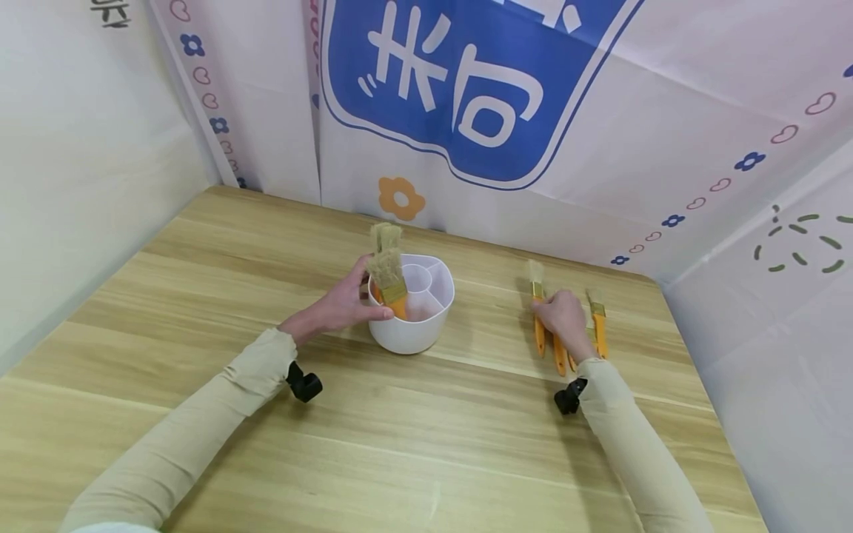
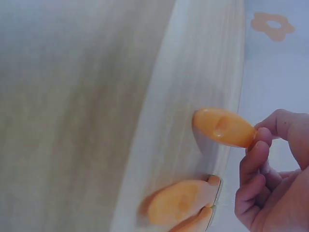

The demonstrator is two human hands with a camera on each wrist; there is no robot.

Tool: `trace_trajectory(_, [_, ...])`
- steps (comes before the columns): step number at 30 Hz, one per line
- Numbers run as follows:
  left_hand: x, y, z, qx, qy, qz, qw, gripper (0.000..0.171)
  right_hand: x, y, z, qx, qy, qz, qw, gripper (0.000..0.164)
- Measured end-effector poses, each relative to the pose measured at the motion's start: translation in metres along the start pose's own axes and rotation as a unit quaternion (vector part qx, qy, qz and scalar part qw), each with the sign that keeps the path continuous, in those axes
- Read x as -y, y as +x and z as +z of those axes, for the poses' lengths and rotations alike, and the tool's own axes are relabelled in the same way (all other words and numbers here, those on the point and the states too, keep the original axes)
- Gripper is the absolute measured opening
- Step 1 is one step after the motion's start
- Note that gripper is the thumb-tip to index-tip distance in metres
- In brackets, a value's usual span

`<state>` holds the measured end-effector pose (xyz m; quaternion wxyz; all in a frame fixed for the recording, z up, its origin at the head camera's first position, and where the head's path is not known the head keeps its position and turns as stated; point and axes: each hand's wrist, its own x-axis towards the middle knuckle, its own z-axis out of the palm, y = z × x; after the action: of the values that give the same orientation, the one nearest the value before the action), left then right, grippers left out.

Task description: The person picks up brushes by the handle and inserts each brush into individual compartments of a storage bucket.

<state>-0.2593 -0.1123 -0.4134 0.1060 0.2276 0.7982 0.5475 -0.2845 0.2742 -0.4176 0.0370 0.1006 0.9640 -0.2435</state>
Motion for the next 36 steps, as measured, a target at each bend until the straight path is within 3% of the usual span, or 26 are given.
trace_trajectory(7, [-0.001,-0.001,0.000,0.000,-0.002,0.002,1.0000,0.094,0.001,-0.005,0.005,-0.080,0.004,-0.027,0.996,0.025])
trace_trajectory(11, [-0.001,-0.001,0.000,0.000,-0.001,0.002,1.0000,0.093,0.002,-0.009,0.005,-0.098,0.024,-0.040,0.994,0.025])
trace_trajectory(36, [-0.002,0.000,0.001,0.000,0.000,-0.002,1.0000,0.096,0.011,-0.024,0.008,-0.132,0.117,-0.087,0.980,0.021])
